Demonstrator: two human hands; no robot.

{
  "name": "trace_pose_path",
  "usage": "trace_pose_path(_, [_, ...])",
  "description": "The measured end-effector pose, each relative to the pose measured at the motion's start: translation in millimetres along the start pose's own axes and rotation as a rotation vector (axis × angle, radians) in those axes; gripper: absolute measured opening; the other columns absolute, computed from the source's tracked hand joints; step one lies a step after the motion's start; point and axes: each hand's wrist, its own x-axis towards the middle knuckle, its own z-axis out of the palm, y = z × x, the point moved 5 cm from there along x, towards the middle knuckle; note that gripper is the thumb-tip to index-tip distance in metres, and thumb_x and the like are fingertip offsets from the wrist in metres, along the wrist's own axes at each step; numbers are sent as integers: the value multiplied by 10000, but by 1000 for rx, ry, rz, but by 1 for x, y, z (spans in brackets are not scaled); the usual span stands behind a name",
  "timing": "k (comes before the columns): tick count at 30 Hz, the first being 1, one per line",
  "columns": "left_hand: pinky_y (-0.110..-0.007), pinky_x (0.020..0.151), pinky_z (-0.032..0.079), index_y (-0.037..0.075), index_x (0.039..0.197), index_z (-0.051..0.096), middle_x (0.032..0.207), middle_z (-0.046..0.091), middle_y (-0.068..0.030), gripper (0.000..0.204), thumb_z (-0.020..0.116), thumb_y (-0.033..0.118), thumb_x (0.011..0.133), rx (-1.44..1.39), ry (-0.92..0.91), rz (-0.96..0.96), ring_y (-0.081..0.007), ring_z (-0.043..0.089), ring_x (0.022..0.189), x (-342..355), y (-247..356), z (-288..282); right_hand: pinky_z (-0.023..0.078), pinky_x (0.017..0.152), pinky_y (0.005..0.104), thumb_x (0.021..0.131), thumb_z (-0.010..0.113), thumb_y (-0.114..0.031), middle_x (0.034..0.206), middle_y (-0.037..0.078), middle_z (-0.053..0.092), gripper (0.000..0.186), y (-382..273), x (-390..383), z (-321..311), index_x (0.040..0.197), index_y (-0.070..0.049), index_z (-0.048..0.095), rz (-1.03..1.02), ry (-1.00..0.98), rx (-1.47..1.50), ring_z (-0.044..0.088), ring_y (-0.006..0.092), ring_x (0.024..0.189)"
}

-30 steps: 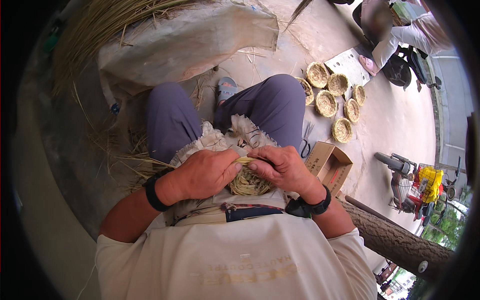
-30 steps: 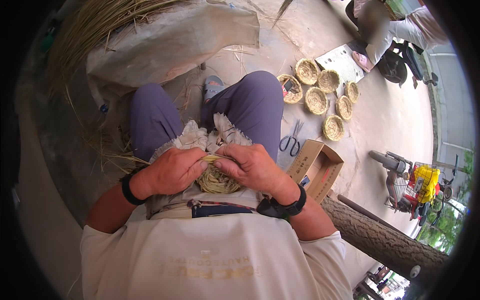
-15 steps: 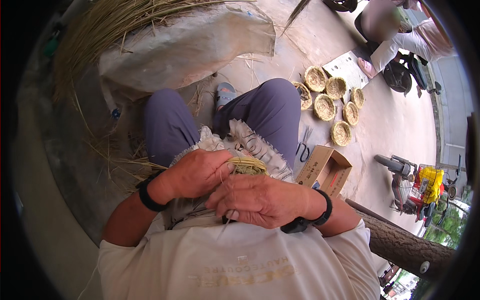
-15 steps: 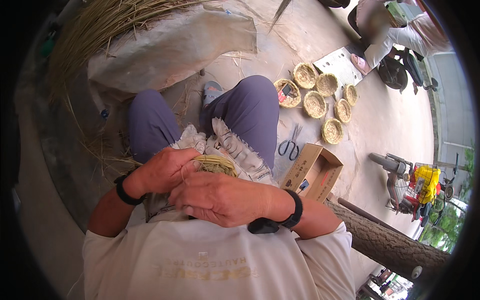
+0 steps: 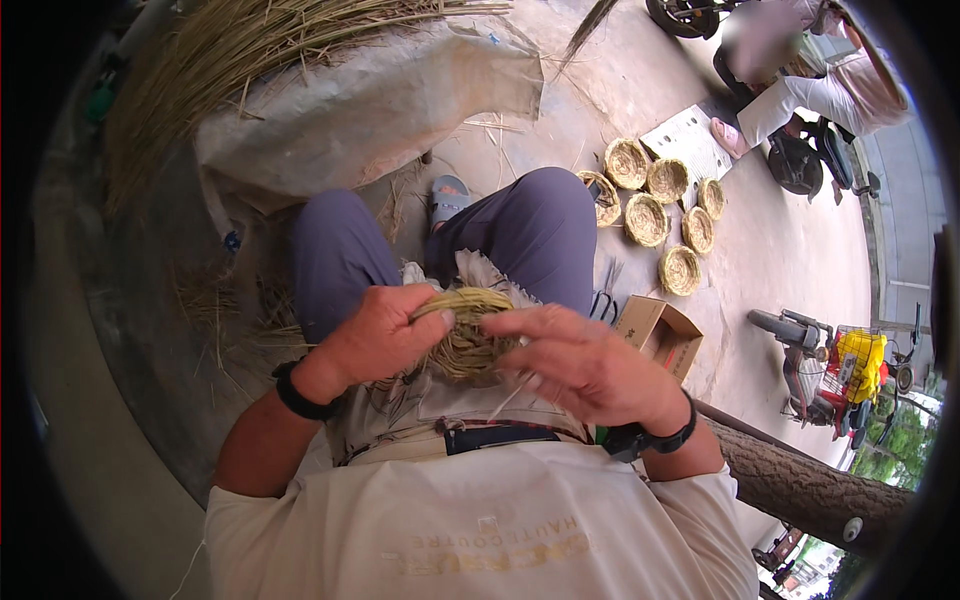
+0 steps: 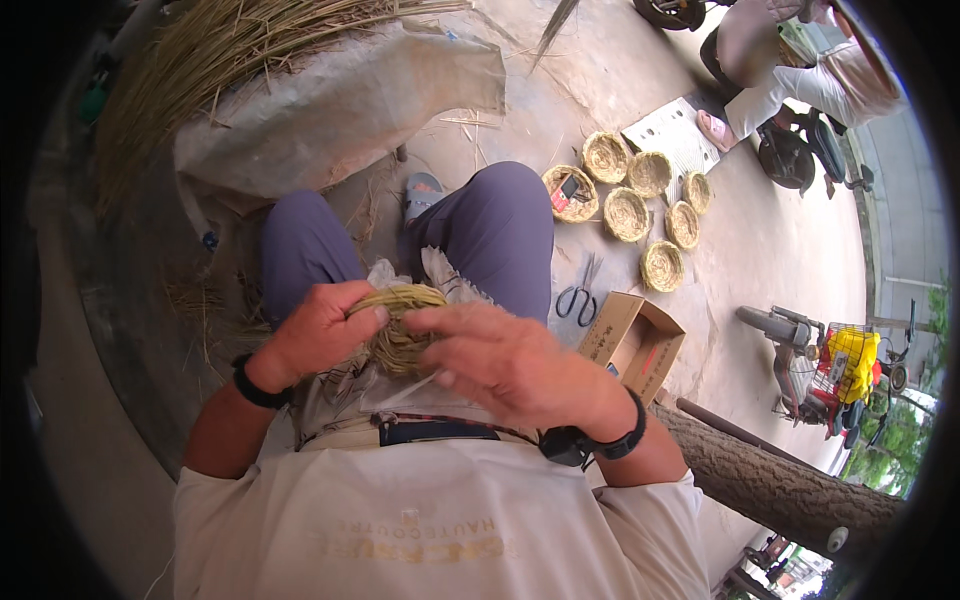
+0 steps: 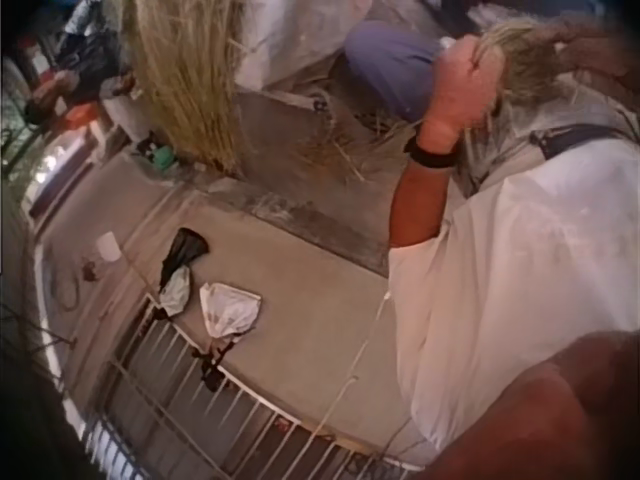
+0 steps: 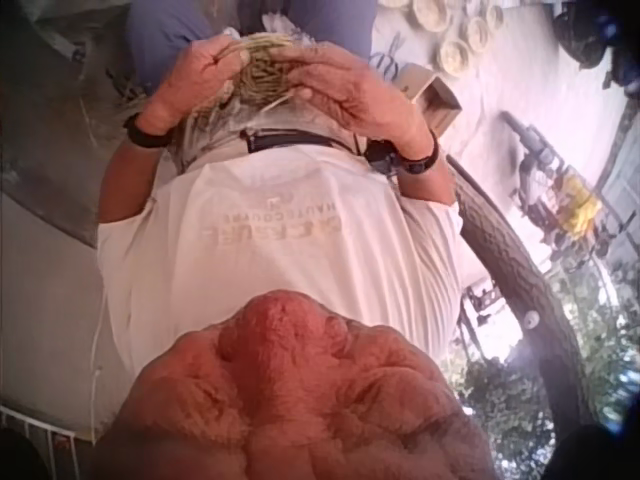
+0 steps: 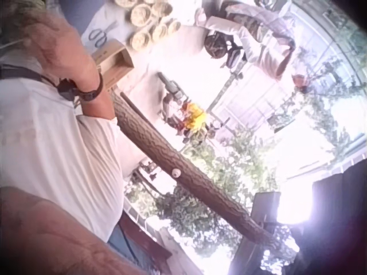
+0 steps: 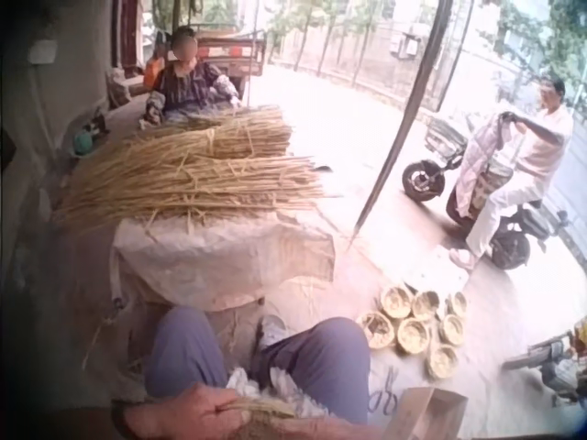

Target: The person is weaving a small basket or mat using straw and string.

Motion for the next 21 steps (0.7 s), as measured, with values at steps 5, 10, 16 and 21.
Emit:
trace_pose_path(5, [-339, 662, 538, -19, 1033, 721, 744, 683, -123, 236, 682, 213, 1026, 111, 391, 21, -109, 611, 691, -14, -3, -65, 532, 669, 296, 1068, 642, -75, 1027, 78, 716, 261, 39, -27, -69, 1313, 6, 678, 384, 437, -145, 645, 140, 740])
trace_pose_path(10, [-340, 663, 548, -13, 1042, 721, 770, 704, -156, 224, 672, 206, 1036, 299, 527, -54, -149, 643, 667, -33, -12, -94, 351, 526, 192, 1145, 531, -300, 978, 29, 673, 440, 62, -47, -65, 1406, 33, 651, 533, 744, 428, 436, 17, 598])
trace_pose_path(16, [-350, 665, 559, -2, 1078, 711, 784, 713, -175, 222, 680, 215, 1042, 267, 608, -8, -197, 709, 688, -39, -29, -85, 401, 533, 201, 1129, 557, -176, 832, -23, 646, 327, 78, -25, -10, 1391, -15, 670, 583, 547, 581, 513, 13, 631])
trace_pose_path(21, [-381, 681, 573, 5, 1082, 705, 829, 727, -198, 201, 687, 199, 1032, 218, 585, -1, -301, 759, 750, -36, -28, -67, 472, 553, 292, 1113, 569, -150, 715, 36, 639, 301, 66, 24, 37, 1366, -24, 672, 429, 210, 347, 610, 114, 596])
